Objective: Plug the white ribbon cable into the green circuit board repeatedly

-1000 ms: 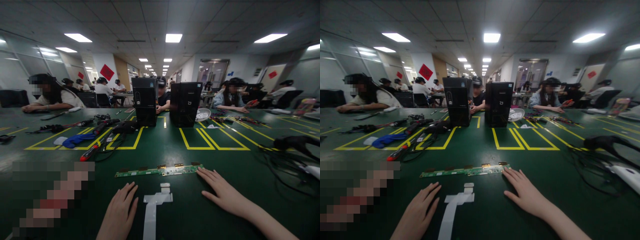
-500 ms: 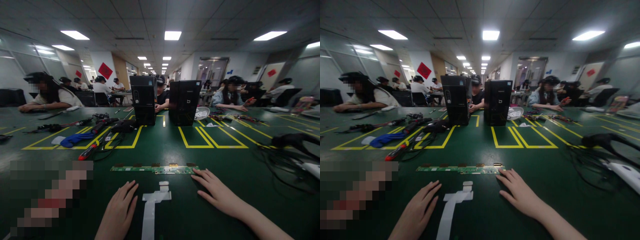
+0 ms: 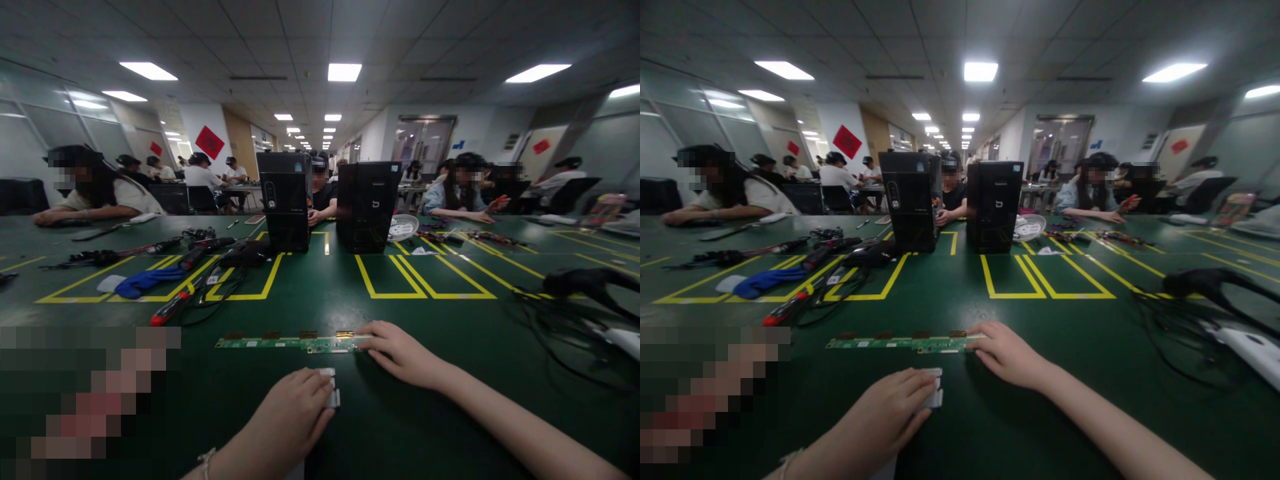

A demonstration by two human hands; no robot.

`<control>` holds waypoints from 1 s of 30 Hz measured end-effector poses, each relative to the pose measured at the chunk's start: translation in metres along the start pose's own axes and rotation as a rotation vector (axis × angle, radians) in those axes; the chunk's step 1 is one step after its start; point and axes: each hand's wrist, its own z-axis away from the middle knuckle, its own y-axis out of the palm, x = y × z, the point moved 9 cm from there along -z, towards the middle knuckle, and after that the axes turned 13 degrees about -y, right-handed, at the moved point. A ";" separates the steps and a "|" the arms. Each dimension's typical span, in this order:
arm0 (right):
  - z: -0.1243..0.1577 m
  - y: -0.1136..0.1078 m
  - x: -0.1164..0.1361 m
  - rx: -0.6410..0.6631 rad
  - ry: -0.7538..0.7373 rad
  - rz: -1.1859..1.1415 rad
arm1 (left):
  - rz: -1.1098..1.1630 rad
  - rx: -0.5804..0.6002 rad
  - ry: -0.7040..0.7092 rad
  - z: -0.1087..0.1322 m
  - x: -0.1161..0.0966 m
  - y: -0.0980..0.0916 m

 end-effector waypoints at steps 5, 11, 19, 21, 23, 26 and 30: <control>0.004 0.015 -0.003 -0.038 0.026 -0.003 | -0.058 0.058 0.052 -0.016 -0.017 0.018; 0.010 0.022 -0.007 0.014 0.064 0.002 | -0.030 -0.023 0.071 -0.028 -0.021 0.033; 0.011 0.031 -0.015 0.078 0.089 -0.062 | 0.090 0.092 0.058 -0.020 -0.013 0.035; 0.011 0.031 -0.016 0.080 0.090 -0.078 | 0.104 0.096 0.057 -0.019 -0.010 0.036; 0.012 0.031 -0.016 0.091 0.095 -0.087 | 0.101 0.092 0.058 -0.018 -0.008 0.039; 0.013 0.032 -0.017 0.115 0.109 -0.095 | 0.097 0.087 0.050 -0.018 -0.004 0.045; 0.014 0.033 -0.017 0.119 0.097 -0.111 | 0.109 0.086 0.039 -0.015 -0.003 0.048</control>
